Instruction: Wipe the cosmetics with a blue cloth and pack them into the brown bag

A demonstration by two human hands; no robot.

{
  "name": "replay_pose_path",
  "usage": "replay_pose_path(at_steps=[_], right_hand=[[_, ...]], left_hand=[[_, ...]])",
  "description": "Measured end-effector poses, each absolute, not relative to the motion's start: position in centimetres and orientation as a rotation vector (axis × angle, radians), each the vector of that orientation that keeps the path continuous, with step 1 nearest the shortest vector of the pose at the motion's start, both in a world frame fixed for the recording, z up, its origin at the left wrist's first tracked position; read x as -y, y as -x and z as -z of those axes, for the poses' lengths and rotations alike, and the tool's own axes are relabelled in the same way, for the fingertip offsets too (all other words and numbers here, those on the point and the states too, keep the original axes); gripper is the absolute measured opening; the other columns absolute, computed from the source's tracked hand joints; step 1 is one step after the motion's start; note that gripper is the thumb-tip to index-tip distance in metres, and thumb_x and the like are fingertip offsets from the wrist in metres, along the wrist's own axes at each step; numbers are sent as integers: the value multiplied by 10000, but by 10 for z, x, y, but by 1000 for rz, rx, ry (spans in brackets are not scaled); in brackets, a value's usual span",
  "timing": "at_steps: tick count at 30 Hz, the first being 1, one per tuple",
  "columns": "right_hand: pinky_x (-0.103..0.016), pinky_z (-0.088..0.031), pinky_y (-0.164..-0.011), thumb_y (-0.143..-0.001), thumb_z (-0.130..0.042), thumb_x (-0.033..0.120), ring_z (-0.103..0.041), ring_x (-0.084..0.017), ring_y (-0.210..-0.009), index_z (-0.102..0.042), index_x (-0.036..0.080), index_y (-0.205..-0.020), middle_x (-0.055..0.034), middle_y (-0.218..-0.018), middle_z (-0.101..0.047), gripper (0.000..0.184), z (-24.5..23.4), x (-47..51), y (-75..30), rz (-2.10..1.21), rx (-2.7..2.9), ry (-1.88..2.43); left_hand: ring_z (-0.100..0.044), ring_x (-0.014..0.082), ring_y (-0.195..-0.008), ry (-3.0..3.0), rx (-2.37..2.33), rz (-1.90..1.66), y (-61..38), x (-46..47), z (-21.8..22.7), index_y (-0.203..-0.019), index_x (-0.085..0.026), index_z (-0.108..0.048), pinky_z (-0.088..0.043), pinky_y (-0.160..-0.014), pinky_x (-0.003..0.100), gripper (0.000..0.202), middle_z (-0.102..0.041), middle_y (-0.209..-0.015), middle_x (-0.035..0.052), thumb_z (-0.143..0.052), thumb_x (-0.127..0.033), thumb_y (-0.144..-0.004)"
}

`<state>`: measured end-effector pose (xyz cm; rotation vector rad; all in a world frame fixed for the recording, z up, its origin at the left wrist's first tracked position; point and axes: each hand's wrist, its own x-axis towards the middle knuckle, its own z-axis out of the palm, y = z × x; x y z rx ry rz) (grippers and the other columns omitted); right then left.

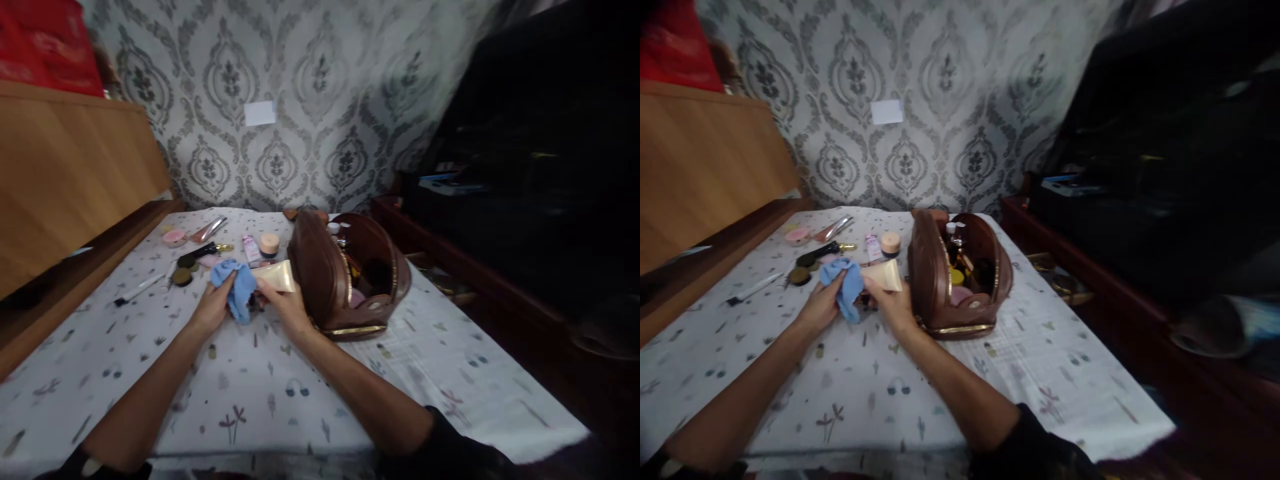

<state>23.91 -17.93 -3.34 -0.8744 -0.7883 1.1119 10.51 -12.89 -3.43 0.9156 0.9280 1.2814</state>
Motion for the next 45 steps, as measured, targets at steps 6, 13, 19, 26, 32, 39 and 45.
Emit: replay_pose_path(at_steps=[6, 13, 19, 26, 32, 39, 45], right_hand=[[-253, -435, -498, -563, -853, 458, -591, -153, -606, -677, 143, -879, -35, -728, -686, 480, 32, 180, -237, -1101, 796, 914], [-253, -439, -510, -594, -844, 451, -630, -168, -661, -660, 140, -930, -44, -777, -693, 494, 34, 179, -237, -1117, 731, 902], [-248, -447, -521, -623, -842, 425, -622, -151, -676, -655, 150, -964, -48, -854, -696, 476, 32, 181, -237, -1093, 684, 863], [-232, -433, -514, -618, -860, 409, -619, -140, -657, -647, 162, -963, -36, -847, -697, 475, 29, 180, -238, -1155, 670, 818], [-228, -436, -487, -584, -877, 425, -607, -130, -604, -659, 165, -912, -17, -773, -686, 471, 32, 175, -241, -1168, 629, 824], [-222, -434, -488, -574, -888, 397, -612, -126, -622, -660, 162, -923, -26, -805, -697, 479, 34, 178, -238, -1198, 645, 842], [-227, -453, -501, -605, -871, 400, -621, -138, -648, -665, 162, -947, -28, -801, -701, 465, 32, 181, -236, -1167, 719, 855]], left_hand=[[-644, 136, -559, -938, -940, -1229, -103, 127, 37, -856, -179, -668, -537, -549, 231, 555, -714, -697, 3, -851, -596, -539], [-691, 174, -782, -905, -891, -1391, -101, 121, 37, -884, -183, -654, -545, -723, 260, 387, -725, -812, 10, -823, -361, -584], [-542, 83, -476, -952, -978, -1426, -88, 112, 34, -798, -189, -620, -423, -476, 172, 267, -618, -586, -68, -639, -160, -533], [-584, 107, -519, -949, -770, -1197, -95, 127, 26, -735, -159, -647, -484, -530, 216, 228, -633, -597, -21, -742, -274, -561], [-689, 159, -753, -992, -659, -1098, -94, 132, 22, -910, -159, -712, -556, -728, 263, 410, -737, -842, 36, -864, -312, -561], [-655, 144, -633, -1003, -746, -1110, -95, 129, 29, -809, -128, -667, -542, -609, 243, 510, -699, -719, 32, -903, -469, -513], [-548, 112, -452, -1007, -855, -1087, -96, 127, 32, -753, -145, -614, -467, -441, 221, 593, -600, -529, -10, -824, -657, -540]])
